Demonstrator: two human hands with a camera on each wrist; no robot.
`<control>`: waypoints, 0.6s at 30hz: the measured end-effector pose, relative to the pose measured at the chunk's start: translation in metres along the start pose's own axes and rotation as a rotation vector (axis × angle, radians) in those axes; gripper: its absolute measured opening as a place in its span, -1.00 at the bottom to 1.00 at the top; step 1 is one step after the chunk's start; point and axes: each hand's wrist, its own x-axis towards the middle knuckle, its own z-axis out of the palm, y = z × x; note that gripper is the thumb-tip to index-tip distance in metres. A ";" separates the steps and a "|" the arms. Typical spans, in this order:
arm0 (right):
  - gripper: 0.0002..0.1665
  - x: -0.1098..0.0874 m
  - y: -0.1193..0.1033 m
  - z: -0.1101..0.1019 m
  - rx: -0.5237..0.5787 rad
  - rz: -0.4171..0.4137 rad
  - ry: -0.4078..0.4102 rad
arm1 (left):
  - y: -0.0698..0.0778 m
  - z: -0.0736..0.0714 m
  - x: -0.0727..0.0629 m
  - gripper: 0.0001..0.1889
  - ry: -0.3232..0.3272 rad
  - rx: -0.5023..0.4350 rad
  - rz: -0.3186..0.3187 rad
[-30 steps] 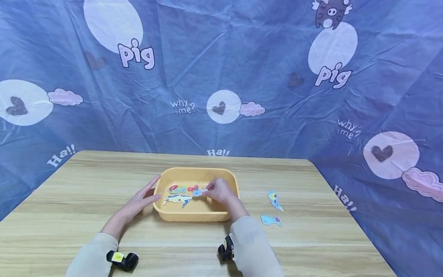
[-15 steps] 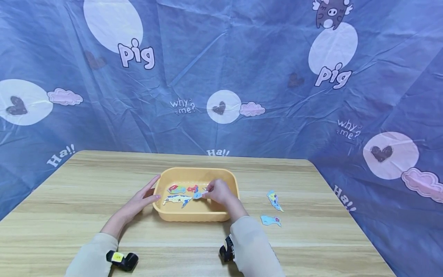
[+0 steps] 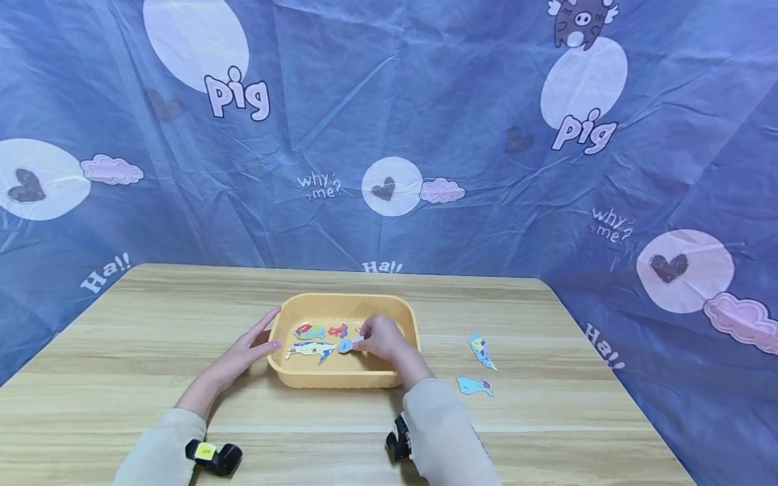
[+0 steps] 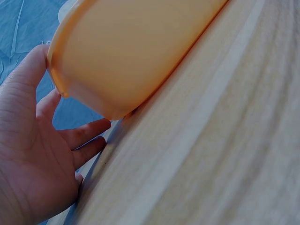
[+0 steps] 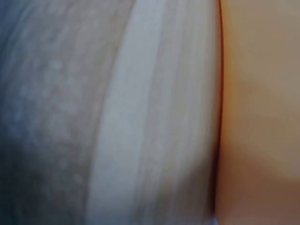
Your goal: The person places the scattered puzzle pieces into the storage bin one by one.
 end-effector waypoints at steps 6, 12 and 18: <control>-0.77 0.000 -0.001 0.001 0.001 -0.028 0.006 | 0.000 0.000 -0.001 -0.28 -0.006 -0.002 -0.002; -0.77 -0.002 -0.001 0.000 0.039 -0.036 0.009 | 0.000 0.000 -0.001 -0.28 -0.011 -0.005 -0.007; -0.83 -0.001 0.000 -0.001 0.042 -0.036 0.019 | 0.000 0.000 0.000 -0.29 -0.008 0.000 -0.008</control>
